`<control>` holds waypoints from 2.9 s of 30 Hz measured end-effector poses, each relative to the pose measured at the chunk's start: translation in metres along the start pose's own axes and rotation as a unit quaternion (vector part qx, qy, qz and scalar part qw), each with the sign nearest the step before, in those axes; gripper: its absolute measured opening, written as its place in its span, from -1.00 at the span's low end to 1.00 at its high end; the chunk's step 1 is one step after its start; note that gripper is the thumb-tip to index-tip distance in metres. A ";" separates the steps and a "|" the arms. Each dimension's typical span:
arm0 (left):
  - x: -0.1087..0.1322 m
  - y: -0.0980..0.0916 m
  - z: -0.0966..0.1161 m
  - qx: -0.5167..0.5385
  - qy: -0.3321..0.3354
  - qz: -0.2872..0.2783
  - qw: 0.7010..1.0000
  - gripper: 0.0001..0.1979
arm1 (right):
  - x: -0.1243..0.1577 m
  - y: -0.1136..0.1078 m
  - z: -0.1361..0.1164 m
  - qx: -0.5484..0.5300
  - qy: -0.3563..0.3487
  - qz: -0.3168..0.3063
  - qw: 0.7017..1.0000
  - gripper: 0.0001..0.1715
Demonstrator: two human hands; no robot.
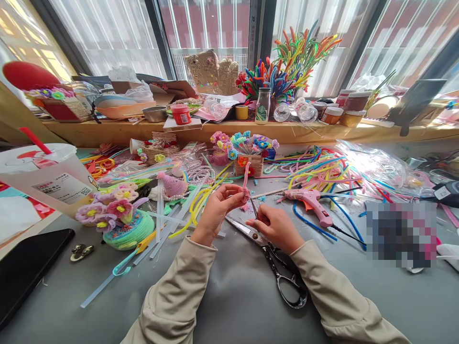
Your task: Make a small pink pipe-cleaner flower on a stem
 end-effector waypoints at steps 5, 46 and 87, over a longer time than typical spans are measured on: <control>-0.001 -0.002 -0.001 0.022 0.007 0.009 1.000 -0.83 | -0.001 0.000 0.003 0.006 -0.003 0.009 1.000 -0.66; -0.002 -0.005 0.001 -0.001 0.027 0.077 0.997 -0.79 | -0.002 -0.002 0.000 -0.058 0.023 0.011 0.998 -0.58; -0.003 -0.004 0.000 0.013 0.032 0.064 0.997 -0.76 | -0.001 0.002 0.000 0.034 0.002 -0.026 0.999 -0.58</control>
Point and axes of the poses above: each hand's wrist, its own x-axis away from the middle knuckle, its own y-axis out of the palm, z = x × y, the point moved 3 cm from there along -x, towards the middle knuckle, and after that the axes turned 6 degrees about -y, right-handed, at the moved point
